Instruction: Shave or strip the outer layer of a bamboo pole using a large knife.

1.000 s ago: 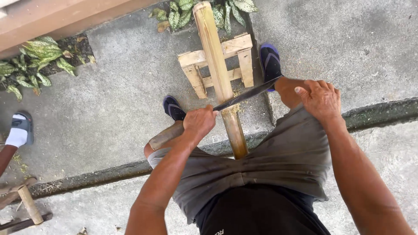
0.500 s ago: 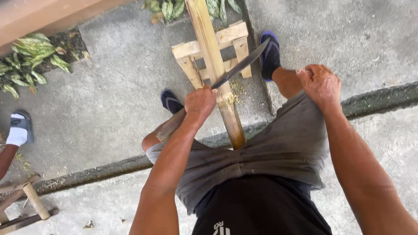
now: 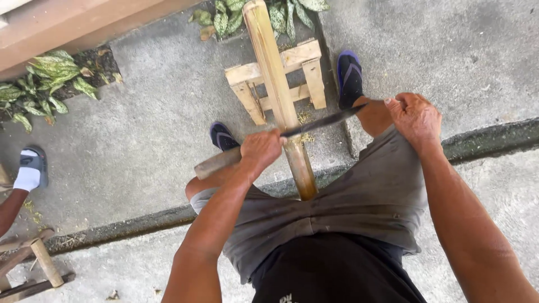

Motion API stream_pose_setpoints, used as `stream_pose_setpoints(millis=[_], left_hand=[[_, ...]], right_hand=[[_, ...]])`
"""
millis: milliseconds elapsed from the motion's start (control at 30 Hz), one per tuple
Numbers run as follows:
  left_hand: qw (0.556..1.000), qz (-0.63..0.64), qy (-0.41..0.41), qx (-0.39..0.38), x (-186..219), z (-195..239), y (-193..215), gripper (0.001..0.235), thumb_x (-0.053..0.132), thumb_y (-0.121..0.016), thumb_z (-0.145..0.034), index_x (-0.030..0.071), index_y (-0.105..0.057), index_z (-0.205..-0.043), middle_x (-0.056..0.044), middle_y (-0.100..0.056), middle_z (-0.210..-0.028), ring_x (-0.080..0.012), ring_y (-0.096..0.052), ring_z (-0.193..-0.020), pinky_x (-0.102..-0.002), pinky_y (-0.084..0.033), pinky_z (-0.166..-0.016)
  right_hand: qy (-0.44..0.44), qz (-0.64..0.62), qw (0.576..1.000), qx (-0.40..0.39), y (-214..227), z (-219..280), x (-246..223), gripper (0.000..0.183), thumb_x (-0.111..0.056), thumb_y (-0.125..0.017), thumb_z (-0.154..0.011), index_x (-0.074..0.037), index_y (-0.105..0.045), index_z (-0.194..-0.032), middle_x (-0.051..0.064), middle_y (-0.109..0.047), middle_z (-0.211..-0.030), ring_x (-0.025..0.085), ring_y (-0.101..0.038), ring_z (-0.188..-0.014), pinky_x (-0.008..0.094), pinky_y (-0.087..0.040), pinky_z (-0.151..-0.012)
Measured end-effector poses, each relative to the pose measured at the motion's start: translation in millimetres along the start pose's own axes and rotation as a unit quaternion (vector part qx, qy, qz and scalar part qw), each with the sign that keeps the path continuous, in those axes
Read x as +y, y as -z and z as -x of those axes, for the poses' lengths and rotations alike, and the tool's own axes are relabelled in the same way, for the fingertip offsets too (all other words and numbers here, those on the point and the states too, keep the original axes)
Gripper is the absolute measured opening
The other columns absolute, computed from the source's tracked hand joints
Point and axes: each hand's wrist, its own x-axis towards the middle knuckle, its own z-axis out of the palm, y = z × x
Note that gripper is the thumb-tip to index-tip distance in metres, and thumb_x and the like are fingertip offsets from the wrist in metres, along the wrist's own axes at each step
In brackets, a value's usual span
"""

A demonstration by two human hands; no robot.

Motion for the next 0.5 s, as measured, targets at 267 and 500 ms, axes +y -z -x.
stream_pose_setpoints(millis=[267,500], left_hand=[[0.993,-0.001,0.062,-0.100,10.0,-5.0,23.7,0.043,0.042,-0.046,-0.108,0.003,-0.063,-0.111,-0.013,-0.069,-0.072,-0.0242,-0.068,-0.063,-0.045,-0.055,-0.062],[0.999,0.009,0.042,-0.010,7.1,-1.7,14.6,0.043,0.044,-0.054,-0.101,0.003,-0.068,-0.100,-0.016,-0.070,-0.076,-0.0305,-0.069,-0.066,-0.050,-0.055,-0.063]], right_hand=[[-0.037,-0.011,0.999,-0.019,11.6,-2.1,-11.9,0.051,-0.058,-0.064,-0.104,-0.010,-0.075,-0.114,0.013,-0.071,-0.104,0.032,-0.068,-0.098,0.048,-0.051,-0.088],[-0.044,-0.022,0.999,-0.014,13.2,1.8,-14.2,0.049,-0.058,-0.064,-0.106,-0.011,-0.075,-0.115,0.012,-0.072,-0.105,0.031,-0.069,-0.097,0.046,-0.052,-0.089]])
